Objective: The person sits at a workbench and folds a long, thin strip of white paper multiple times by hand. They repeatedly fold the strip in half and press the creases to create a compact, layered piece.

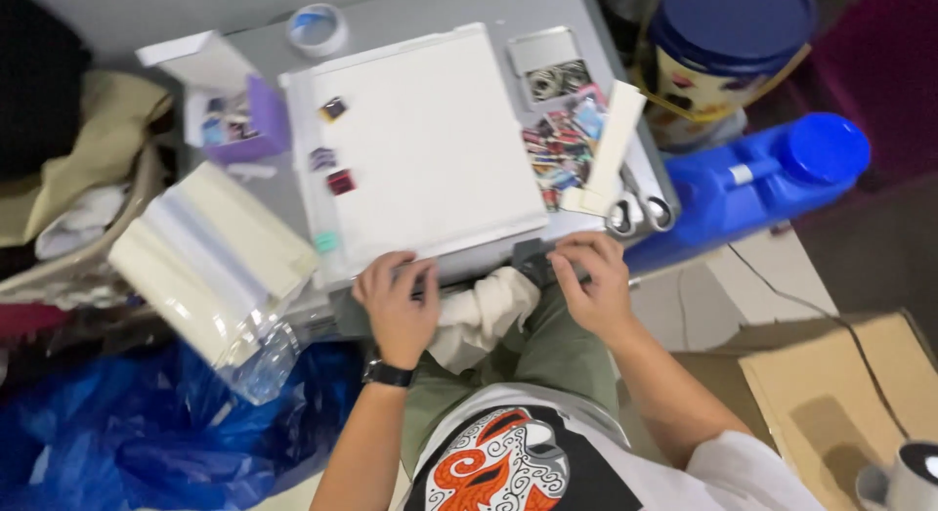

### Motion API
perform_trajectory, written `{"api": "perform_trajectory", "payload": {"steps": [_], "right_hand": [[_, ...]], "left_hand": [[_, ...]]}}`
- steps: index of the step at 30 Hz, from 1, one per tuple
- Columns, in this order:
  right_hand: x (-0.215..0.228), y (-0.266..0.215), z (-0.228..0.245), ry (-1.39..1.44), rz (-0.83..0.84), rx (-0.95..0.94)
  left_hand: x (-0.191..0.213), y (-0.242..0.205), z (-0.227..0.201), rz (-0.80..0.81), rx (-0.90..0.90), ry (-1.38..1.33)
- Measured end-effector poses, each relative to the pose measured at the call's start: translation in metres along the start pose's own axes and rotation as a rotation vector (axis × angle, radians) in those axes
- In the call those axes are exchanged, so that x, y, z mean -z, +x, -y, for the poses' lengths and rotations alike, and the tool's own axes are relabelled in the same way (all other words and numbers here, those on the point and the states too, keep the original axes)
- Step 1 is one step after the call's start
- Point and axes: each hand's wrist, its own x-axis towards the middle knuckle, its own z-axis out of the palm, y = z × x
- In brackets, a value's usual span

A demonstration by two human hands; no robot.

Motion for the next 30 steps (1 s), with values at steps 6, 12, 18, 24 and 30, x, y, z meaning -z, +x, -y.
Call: {"api": "perform_trajectory", "payload": {"steps": [6, 12, 18, 24, 30], "right_hand": [[0.030, 0.041, -0.041, -0.092, -0.083, 0.016], [0.048, 0.062, -0.052, -0.111, -0.076, 0.098], [0.037, 0.044, -0.034, -0.094, -0.030, 0.042], [0.046, 0.021, -0.046, -0.131, -0.054, 0.022], [0.066, 0.021, -0.063, -0.285, -0.038, 0.010]], "left_hand": [[0.008, 0.008, -0.014, 0.017, 0.027, -0.044], [0.011, 0.012, -0.013, 0.060, 0.212, -0.098], [0.021, 0.065, 0.003, 0.136, 0.200, 0.031], [0.007, 0.121, 0.070, 0.272, 0.118, 0.186], [-0.018, 0.123, 0.103, 0.377, -0.002, 0.439]]}}
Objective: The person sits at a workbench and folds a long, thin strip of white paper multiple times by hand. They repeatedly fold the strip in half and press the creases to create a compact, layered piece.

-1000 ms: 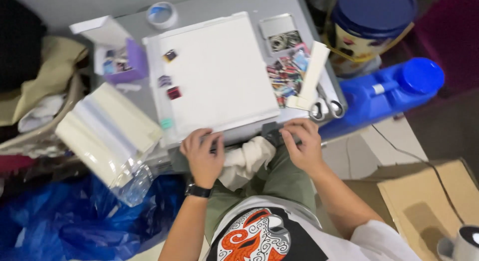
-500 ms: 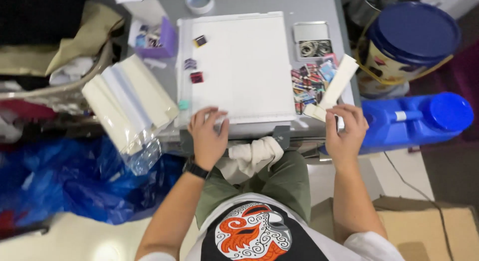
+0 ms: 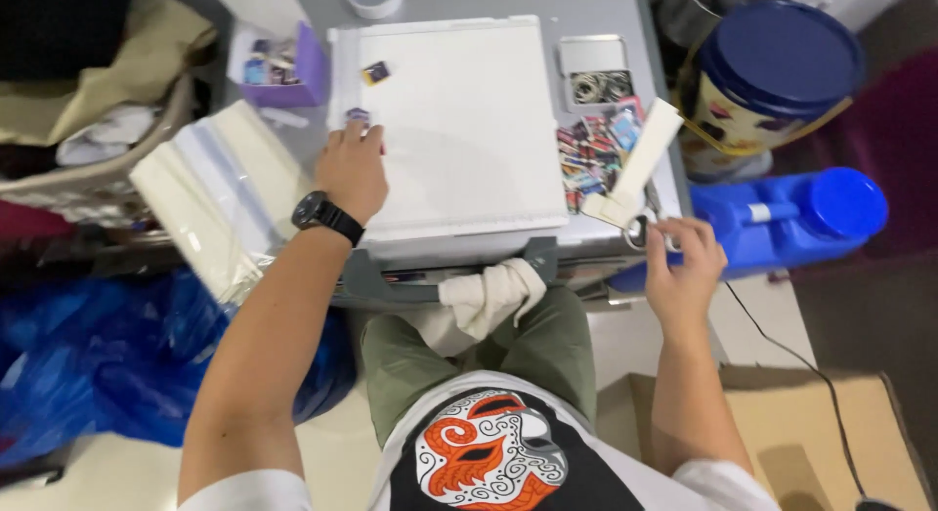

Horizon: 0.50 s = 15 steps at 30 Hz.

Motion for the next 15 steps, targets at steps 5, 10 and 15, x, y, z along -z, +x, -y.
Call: {"api": "perform_trajectory", "payload": {"steps": [5, 10, 15], "right_hand": [[0.008, 0.036, 0.014, -0.027, -0.008, 0.024], [0.002, 0.047, 0.034, 0.015, -0.022, 0.079], [-0.007, 0.040, 0.030, 0.006, 0.014, 0.083]], "left_hand": [[-0.016, -0.004, -0.005, 0.039, 0.012, 0.062], [-0.039, -0.003, -0.003, -0.089, 0.028, 0.089], [-0.039, -0.005, -0.013, -0.283, -0.015, 0.068]]}}
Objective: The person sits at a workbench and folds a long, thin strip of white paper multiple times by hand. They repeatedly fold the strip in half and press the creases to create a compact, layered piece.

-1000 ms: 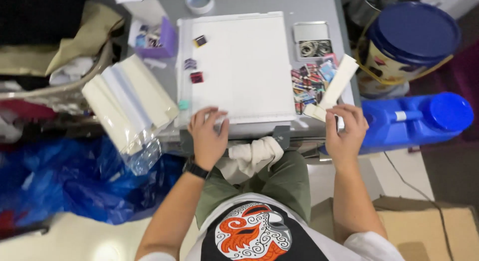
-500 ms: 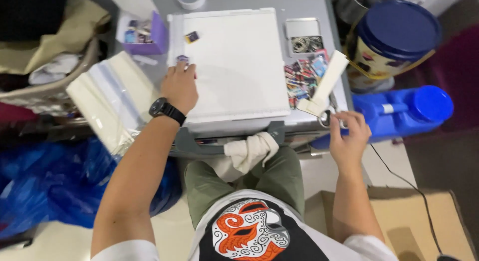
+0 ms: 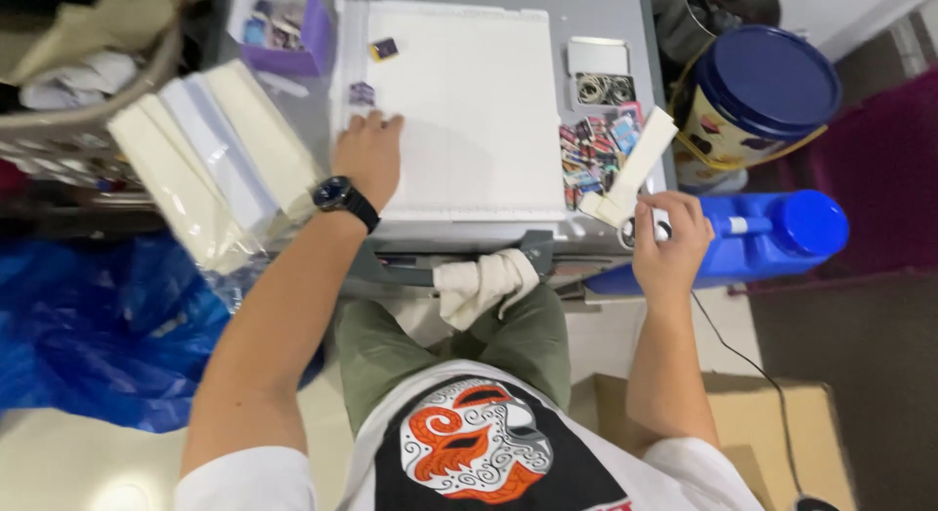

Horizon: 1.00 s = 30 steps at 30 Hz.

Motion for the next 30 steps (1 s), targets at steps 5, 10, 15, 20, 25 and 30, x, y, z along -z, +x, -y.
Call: {"api": "perform_trajectory", "payload": {"steps": [5, 10, 15, 20, 25, 30], "right_hand": [[0.010, 0.011, -0.028, -0.222, 0.120, -0.116], [0.002, 0.017, -0.027, -0.301, 0.376, -0.182], [-0.021, 0.037, -0.038, -0.427, 0.358, -0.341], [-0.047, 0.066, -0.096, -0.344, 0.382, -0.597], [-0.054, 0.087, -0.111, -0.238, 0.403, -0.699], [-0.025, 0.090, -0.037, -0.357, 0.554, -0.602]], "left_hand": [[0.094, 0.003, -0.038, 0.024, -0.091, -0.134], [0.143, -0.016, -0.075, 0.077, -0.185, -0.394], [0.158, -0.050, -0.090, 0.111, -0.217, -0.605], [0.158, -0.082, -0.086, 0.046, -0.189, -0.734], [0.169, -0.104, -0.083, 0.051, -0.113, -0.812], [0.175, -0.117, -0.091, 0.124, -0.036, -0.897]]}}
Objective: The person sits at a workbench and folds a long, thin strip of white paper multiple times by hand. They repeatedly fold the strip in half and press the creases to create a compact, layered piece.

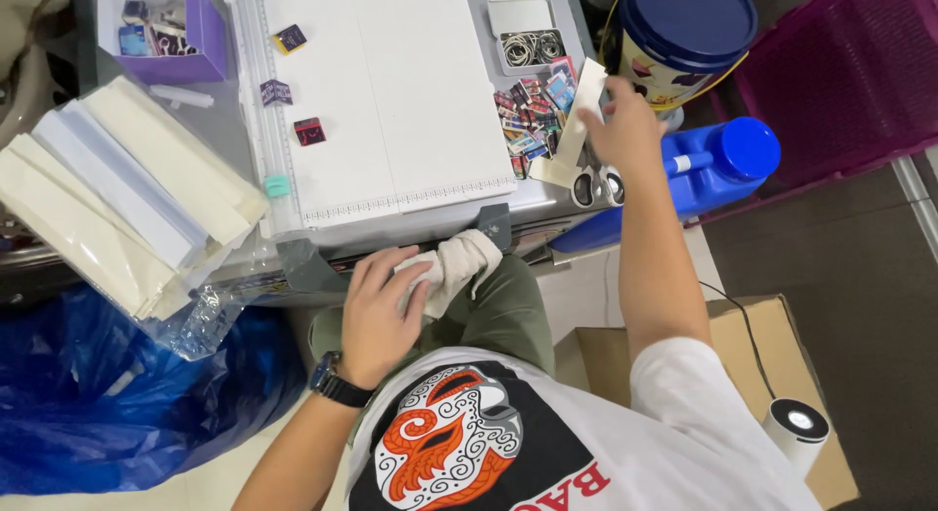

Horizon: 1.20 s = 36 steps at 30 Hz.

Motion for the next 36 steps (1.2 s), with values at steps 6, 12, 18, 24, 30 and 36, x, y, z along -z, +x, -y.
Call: {"api": "perform_trajectory", "payload": {"steps": [6, 12, 18, 24, 30, 36], "right_hand": [[-0.022, -0.085, -0.011, -0.020, -0.220, 0.556], [-0.058, -0.090, -0.054, 0.018, -0.467, 0.759], [-0.084, -0.070, -0.082, -0.011, -0.443, 0.773], [-0.081, -0.069, -0.088, 0.028, -0.459, 0.779], [-0.083, -0.071, -0.084, 0.098, -0.445, 0.724], [-0.083, -0.069, -0.088, 0.099, -0.434, 0.760]], "left_hand": [[-0.092, 0.053, 0.004, -0.008, -0.281, 0.062], [-0.154, 0.128, -0.023, -0.118, -0.361, 0.293], [-0.163, 0.132, -0.020, -0.012, -0.486, 0.405], [-0.196, 0.122, 0.002, -0.018, -0.537, 0.499], [-0.213, 0.113, 0.019, 0.109, -0.568, 0.542], [-0.214, 0.102, -0.019, -0.061, -0.337, 0.725]]}}
